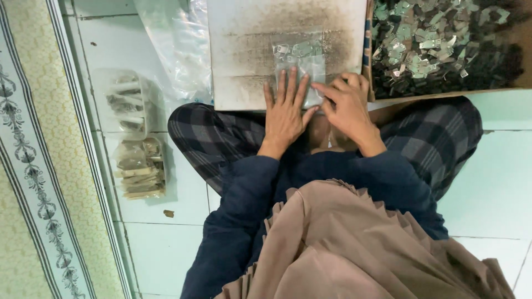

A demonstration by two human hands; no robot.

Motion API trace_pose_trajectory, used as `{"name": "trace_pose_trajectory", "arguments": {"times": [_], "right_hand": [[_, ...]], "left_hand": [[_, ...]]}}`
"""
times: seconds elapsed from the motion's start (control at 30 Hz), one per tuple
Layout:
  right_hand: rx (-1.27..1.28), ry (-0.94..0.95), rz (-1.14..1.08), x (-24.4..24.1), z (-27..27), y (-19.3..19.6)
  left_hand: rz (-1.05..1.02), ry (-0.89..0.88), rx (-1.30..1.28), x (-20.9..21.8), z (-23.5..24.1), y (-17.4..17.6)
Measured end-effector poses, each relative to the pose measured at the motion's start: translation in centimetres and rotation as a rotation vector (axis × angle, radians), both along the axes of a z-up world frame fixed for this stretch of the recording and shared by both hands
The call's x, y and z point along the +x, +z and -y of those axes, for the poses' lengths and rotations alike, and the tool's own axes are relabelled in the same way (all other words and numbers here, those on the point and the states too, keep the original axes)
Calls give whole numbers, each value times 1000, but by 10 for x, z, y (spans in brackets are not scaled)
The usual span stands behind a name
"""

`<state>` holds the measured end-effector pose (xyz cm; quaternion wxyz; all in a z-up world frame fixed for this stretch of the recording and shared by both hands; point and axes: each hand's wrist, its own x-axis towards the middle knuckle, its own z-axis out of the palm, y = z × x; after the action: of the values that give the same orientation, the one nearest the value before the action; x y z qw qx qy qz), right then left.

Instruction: The person sits on the floor and packs small metallic components from a cardboard box into clear plastic bags. They use a tape dispenser to seal the bags and place the finished packages on the floor.

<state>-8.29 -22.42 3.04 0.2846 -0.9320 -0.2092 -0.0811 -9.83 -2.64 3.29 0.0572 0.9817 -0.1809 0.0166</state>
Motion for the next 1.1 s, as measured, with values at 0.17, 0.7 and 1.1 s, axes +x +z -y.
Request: {"name": "trace_pose_trajectory", "arguments": {"times": [0.17,0.7,1.1], "right_hand": [[-81,-97,148,10,-8,19],[-177,26,73,9,-29,19],[-95,76,93,8,-17,24]], "left_hand": [[-5,17,-4,-1,3,-2],[173,-171,-228,3,-40,-22],[319,-132,-486,13,-46,-8]]}}
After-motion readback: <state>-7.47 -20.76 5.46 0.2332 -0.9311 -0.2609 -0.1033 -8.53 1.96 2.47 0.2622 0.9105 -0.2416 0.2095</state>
